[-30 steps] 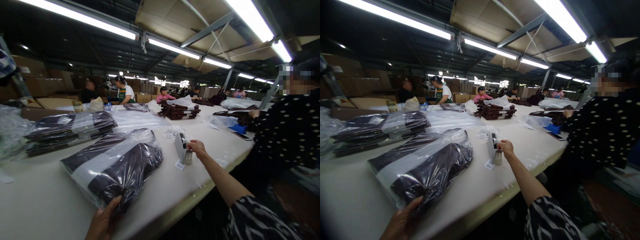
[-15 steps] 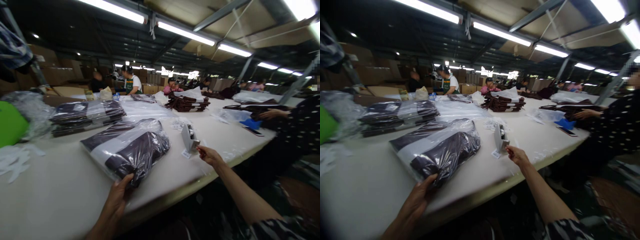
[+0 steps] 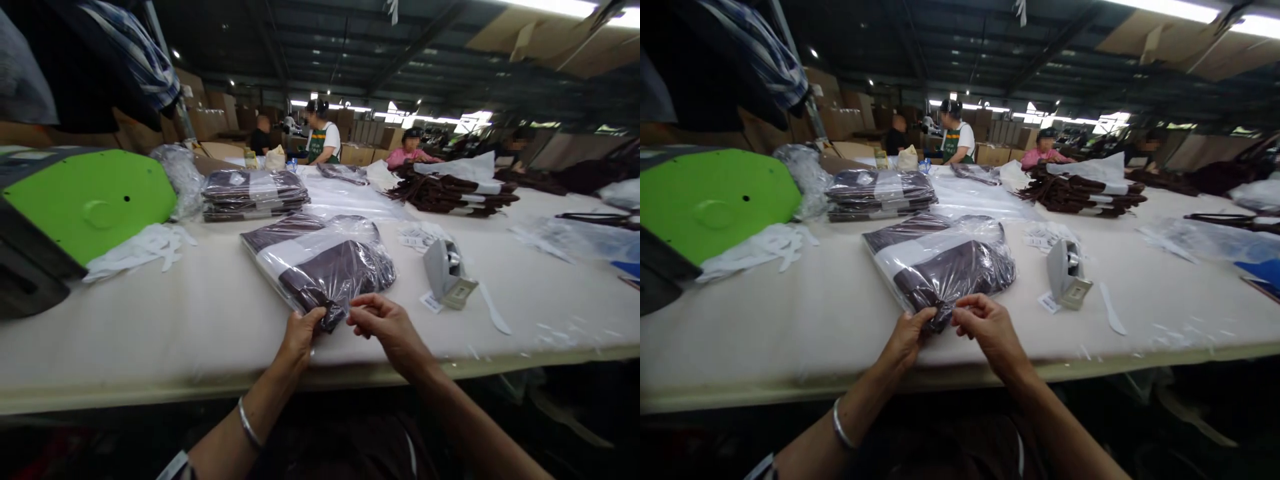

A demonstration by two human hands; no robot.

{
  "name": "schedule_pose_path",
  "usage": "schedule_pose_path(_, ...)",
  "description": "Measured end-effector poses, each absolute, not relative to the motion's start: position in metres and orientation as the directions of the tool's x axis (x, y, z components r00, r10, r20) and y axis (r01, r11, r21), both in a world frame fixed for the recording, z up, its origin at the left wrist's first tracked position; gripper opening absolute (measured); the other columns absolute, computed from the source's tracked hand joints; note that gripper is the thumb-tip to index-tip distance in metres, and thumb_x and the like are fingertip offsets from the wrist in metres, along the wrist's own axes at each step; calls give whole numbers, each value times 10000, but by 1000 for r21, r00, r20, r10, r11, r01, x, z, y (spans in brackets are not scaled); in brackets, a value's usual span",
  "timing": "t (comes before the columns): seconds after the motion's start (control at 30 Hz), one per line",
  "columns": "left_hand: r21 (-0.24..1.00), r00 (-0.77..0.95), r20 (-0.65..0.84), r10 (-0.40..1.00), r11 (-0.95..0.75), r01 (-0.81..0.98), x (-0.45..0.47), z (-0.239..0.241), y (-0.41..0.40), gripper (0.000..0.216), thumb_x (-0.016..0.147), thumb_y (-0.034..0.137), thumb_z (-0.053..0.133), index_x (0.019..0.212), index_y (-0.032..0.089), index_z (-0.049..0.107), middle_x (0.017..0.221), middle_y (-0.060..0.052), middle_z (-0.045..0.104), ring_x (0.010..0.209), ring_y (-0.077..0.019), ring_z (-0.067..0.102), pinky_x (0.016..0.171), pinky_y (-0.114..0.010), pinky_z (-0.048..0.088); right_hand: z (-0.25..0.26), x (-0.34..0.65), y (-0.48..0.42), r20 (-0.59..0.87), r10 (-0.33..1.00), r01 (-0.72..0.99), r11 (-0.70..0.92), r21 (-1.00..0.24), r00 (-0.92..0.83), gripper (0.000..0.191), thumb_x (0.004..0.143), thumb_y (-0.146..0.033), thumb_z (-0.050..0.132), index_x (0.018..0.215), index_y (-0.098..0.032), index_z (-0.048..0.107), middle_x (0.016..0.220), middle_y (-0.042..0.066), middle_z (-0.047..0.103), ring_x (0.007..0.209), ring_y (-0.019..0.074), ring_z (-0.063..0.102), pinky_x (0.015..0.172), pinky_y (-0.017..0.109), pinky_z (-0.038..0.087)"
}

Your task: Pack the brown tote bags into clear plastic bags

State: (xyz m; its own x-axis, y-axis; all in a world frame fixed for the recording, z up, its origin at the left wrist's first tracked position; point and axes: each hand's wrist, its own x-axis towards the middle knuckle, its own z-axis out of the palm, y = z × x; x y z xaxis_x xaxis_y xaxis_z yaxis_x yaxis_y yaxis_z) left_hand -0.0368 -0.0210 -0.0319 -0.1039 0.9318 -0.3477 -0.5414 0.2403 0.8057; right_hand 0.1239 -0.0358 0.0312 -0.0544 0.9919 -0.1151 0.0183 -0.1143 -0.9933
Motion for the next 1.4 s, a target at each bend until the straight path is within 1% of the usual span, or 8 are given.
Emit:
schedule_pose_path(0.17,804,-69,-294,953,207,-557,-37,-33,-22,255,567,243,758,757,92,678,628,-38,682,545,-147,607,557,-259,509,12,86,-37,-137,990,-21,-137,-990,13,428,629,-425,805,857,-179,539,672,41,716,542,140,597,497,227,383)
schedule_pose_path(0.57,831,-65,-256,964,186,-524,-41,-44,-20,300,537,245,802,770,95,689,650,-28,686,549,-140,599,552,-251,490,-24,87,-33,-262,960,37,-266,-963,99,403,596,-394,787,700,-219,439,554,8,669,427,111,533,394,197,327)
schedule_pose_path(0.73,864,-135,-275,952,183,-470,-41,-47,-18,198,520,215,760,658,96,681,591,-23,662,507,-133,572,511,-246,447,-23,95,-37,-349,936,-107,-353,-929,-50,492,535,-397,862,728,-206,451,633,32,707,517,111,594,449,179,368)
schedule_pose_path(0.83,851,-162,-290,943,177,-494,-41,-49,-18,227,485,212,767,666,101,689,593,-15,662,506,-125,565,513,-242,439,-17,102,-43,-435,885,-237,-464,-853,-166,554,449,-275,911,770,-201,465,732,40,737,601,106,633,526,176,424)
schedule_pose_path(0.93,836,-155,-301,941,183,-517,-41,-51,-17,259,463,219,778,681,108,692,594,-8,662,502,-119,559,522,-246,446,-11,106,-45,-471,862,-260,-506,-822,-189,571,418,-206,910,783,-202,470,747,42,740,643,117,654,581,194,463)
schedule_pose_path(1.07,821,-140,-314,939,195,-536,-42,-52,-18,261,450,216,789,664,103,690,603,-23,674,510,-129,573,538,-259,462,-11,104,-41,-474,867,-181,-497,-849,-156,542,424,-209,870,769,-212,452,670,21,719,615,137,650,553,210,463)
schedule_pose_path(1.2,807,-133,-315,940,191,-558,-42,-50,-18,274,433,185,793,677,100,700,613,-21,685,522,-135,587,552,-262,473,-18,99,-34,-390,920,-22,-391,-920,-44,494,422,-208,804,741,-226,428,509,-30,645,469,141,580,438,209,379)
schedule_pose_path(1.4,763,-103,-345,933,215,-610,-45,-47,-17,271,427,167,812,663,103,695,605,-25,692,527,-142,602,560,-268,491,-22,101,-39,-413,902,-154,-429,-890,-126,469,467,-219,820,791,-205,481,630,-11,687,594,147,632,546,231,449)
